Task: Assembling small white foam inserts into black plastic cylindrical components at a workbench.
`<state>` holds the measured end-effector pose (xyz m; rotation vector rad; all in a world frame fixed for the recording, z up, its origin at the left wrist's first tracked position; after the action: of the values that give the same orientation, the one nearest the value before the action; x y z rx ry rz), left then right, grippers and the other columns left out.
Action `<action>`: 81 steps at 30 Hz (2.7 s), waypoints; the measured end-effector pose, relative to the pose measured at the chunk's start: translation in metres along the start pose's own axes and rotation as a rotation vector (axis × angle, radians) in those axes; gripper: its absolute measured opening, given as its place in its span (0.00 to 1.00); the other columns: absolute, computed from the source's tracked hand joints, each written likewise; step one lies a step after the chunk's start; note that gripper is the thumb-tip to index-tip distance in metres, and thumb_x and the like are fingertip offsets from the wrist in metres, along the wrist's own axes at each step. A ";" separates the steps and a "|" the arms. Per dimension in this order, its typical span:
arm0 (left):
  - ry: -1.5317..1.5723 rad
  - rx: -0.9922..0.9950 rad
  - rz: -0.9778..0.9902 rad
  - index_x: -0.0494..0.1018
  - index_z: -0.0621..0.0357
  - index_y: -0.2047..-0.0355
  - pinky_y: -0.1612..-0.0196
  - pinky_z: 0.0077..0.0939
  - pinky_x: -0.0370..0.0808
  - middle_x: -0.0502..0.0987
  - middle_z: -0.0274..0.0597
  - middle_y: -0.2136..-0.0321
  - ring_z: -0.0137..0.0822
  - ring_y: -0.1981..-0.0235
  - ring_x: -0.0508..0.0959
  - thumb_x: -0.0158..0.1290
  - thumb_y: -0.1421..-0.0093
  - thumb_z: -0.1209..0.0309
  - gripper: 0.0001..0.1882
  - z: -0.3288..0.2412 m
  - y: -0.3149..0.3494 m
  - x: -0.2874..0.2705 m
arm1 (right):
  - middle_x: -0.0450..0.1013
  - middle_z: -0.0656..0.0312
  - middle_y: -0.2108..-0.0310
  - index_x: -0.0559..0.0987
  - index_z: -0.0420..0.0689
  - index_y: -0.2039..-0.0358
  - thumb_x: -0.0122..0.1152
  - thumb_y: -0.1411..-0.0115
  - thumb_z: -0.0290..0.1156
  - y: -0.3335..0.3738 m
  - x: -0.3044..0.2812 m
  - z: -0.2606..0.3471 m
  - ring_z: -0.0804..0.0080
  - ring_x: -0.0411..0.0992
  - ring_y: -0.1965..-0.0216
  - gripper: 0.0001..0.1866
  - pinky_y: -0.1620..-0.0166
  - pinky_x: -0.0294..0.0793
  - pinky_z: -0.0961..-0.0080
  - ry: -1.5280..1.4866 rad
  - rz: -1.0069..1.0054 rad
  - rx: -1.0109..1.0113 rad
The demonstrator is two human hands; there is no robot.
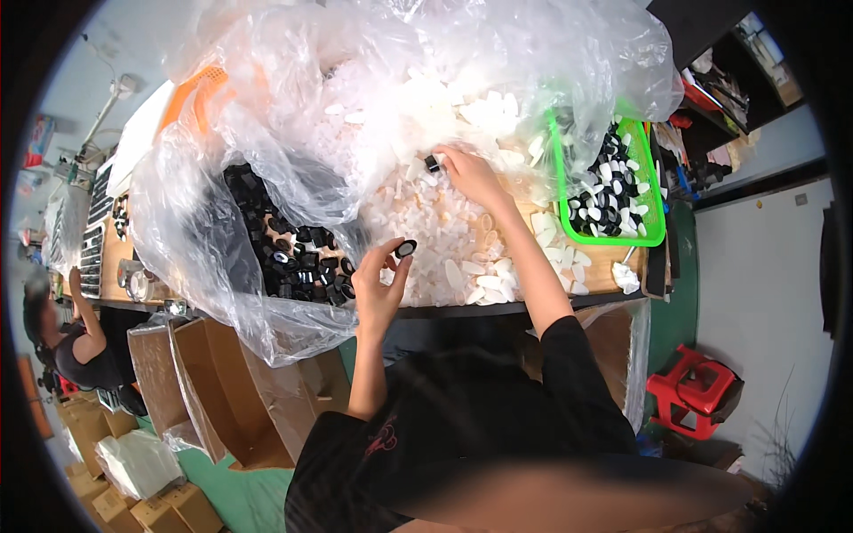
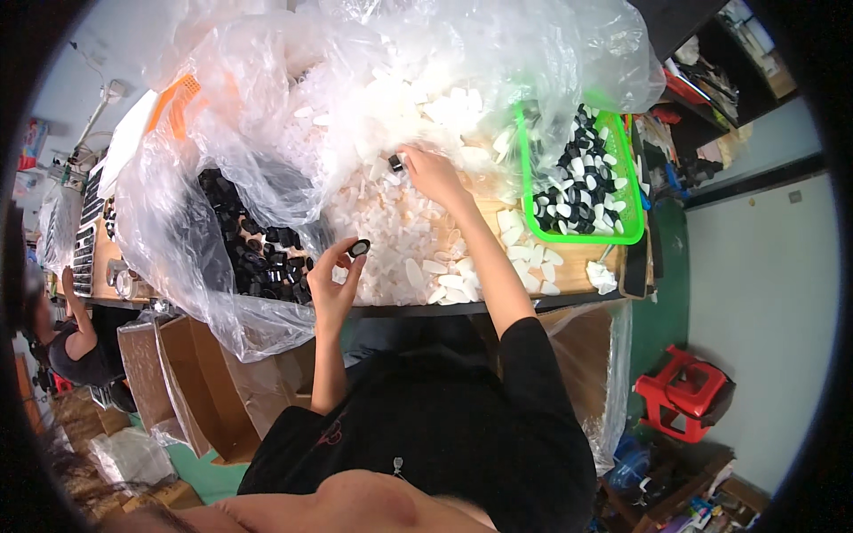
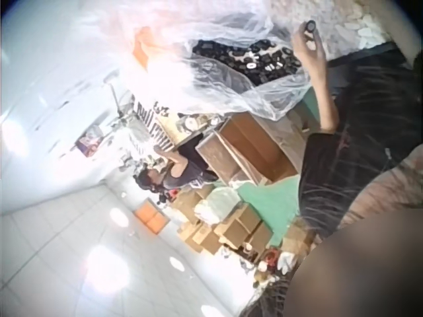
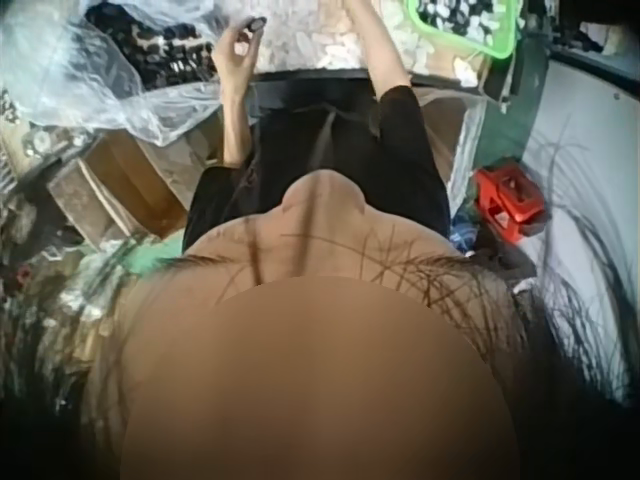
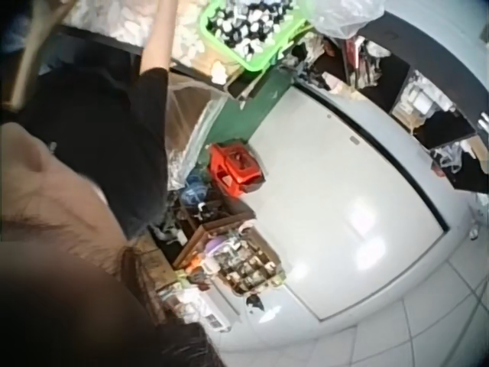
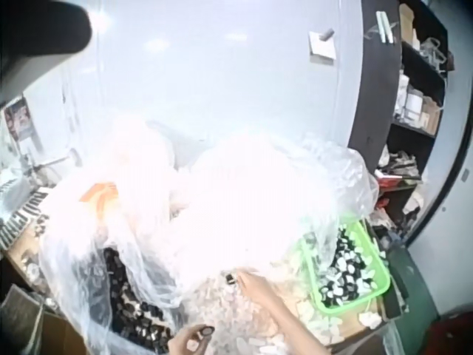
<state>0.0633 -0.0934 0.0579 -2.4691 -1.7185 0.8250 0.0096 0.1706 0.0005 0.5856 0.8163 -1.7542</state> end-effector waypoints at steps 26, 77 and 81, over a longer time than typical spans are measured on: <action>-0.091 0.151 -0.180 0.76 0.61 0.53 0.73 0.21 0.68 0.78 0.42 0.66 0.29 0.77 0.69 0.58 0.45 0.84 0.18 0.041 0.045 -0.001 | 0.56 0.42 0.35 0.70 0.51 0.40 0.61 0.48 0.35 -0.113 0.138 0.147 0.29 0.52 0.37 0.32 0.38 0.61 0.43 0.410 0.297 -0.138; 0.394 -0.148 0.261 0.76 0.64 0.52 0.56 0.21 0.79 0.78 0.41 0.57 0.29 0.60 0.81 0.58 0.43 0.85 0.17 -0.009 0.002 0.055 | 0.79 0.61 0.65 0.81 0.39 0.67 0.66 0.45 0.18 0.150 -0.056 0.084 0.77 0.79 0.71 0.05 0.68 0.77 0.79 -0.643 -0.219 0.250; 0.391 -0.074 0.246 0.77 0.65 0.53 0.52 0.24 0.80 0.78 0.44 0.56 0.32 0.57 0.81 0.58 0.42 0.83 0.15 -0.024 0.000 0.053 | 0.75 0.63 0.66 0.81 0.42 0.66 0.64 0.48 0.17 0.145 -0.053 0.107 0.67 0.78 0.72 0.09 0.69 0.77 0.76 -0.019 -0.326 -0.076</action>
<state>0.0869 -0.0398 0.0570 -2.6963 -1.3565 0.2578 0.1647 0.0923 0.0730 0.3998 1.0037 -2.0086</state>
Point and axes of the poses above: each hand's wrist, its own y-axis away from the middle knuckle, its own x-axis out of the palm, z = x × y, the point moved 3 cm from there along -y, towards the middle knuckle
